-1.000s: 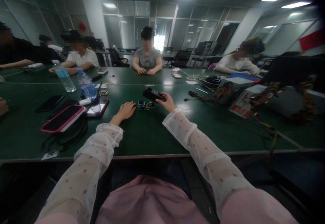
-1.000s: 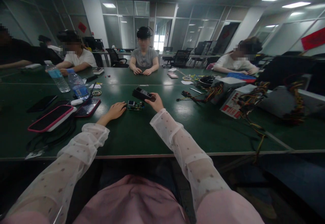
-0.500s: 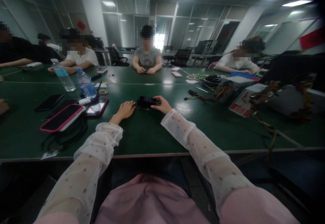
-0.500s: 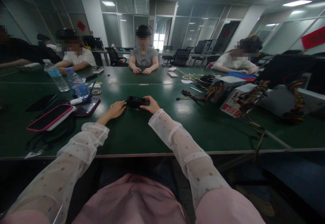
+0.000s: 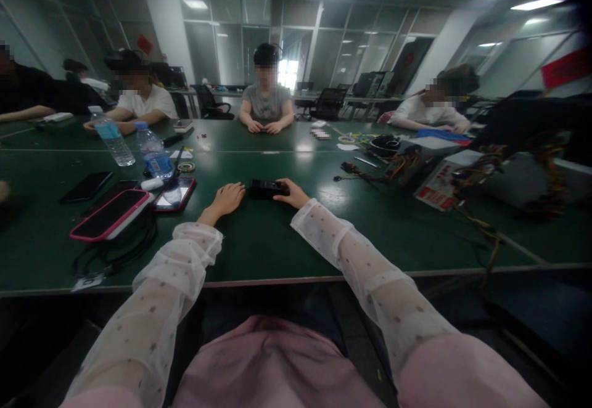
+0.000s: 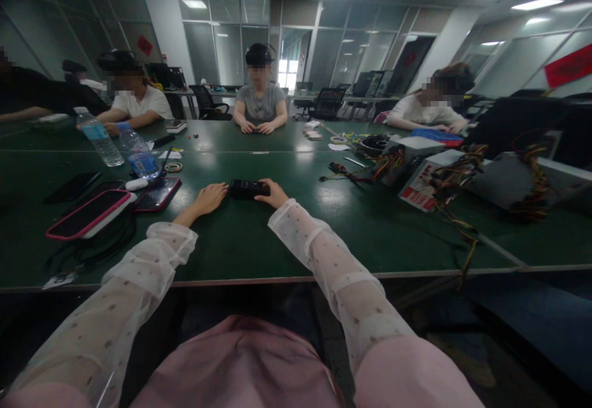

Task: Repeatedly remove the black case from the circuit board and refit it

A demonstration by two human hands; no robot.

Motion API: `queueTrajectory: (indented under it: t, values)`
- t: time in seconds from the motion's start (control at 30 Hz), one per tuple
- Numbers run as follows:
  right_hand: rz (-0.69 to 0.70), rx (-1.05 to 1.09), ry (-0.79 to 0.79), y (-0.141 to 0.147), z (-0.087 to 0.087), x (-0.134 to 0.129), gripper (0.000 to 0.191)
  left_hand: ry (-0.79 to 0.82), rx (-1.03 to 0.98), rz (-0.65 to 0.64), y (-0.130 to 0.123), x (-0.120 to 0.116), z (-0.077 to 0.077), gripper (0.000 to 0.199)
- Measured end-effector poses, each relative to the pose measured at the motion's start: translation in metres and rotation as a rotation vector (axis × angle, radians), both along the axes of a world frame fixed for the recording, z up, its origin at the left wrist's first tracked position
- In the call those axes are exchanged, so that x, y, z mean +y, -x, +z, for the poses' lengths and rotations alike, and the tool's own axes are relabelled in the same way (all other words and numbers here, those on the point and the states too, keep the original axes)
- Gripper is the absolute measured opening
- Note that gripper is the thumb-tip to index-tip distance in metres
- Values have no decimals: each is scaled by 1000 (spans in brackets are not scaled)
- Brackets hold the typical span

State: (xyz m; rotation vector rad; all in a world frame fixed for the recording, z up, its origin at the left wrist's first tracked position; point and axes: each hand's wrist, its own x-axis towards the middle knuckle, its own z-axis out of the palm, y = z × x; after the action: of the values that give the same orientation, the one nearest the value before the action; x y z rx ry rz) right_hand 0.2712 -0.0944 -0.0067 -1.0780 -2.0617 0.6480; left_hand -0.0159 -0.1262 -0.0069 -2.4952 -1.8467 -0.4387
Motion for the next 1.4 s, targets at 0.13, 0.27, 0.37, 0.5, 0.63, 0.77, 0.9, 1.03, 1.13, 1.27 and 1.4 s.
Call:
queueTrajectory:
  t: [0.13, 0.27, 0.37, 0.5, 0.63, 0.77, 0.9, 1.03, 1.13, 1.27, 1.4]
  values:
    - [3, 14, -2, 0, 0, 0, 64, 9, -17, -9, 0, -2, 3, 48]
    - [13, 24, 15, 0, 0, -1, 65, 15, -23, -19, -1, -5, 5, 51]
    - [18, 31, 15, -1, 1, 0, 65, 18, -24, -20, -1, -6, 6, 53]
    - [36, 48, 26, -1, 2, 0, 64, 18, -24, -19, -1, -6, 6, 54]
    - [46, 66, 45, -2, 1, 1, 64, 19, -21, -15, -1, -6, 5, 54]
    - [59, 86, 37, -3, -3, 4, 62, 20, -24, -10, -2, -6, 6, 55]
    - [73, 104, 40, -3, -8, 8, 62, 10, -23, -11, -2, -5, 5, 53]
    - [86, 135, 43, -3, -10, 11, 63, 0, -26, -8, -2, -4, 4, 52]
    - [69, 144, 57, -3, -11, 12, 64, 4, -30, -9, -3, -4, 5, 53]
    - [47, 167, 59, -4, -7, 9, 64, 39, -54, 13, -4, -5, 7, 57]
    - [57, 228, 56, -3, 4, 3, 67, 42, -44, 4, -3, -5, 7, 60]
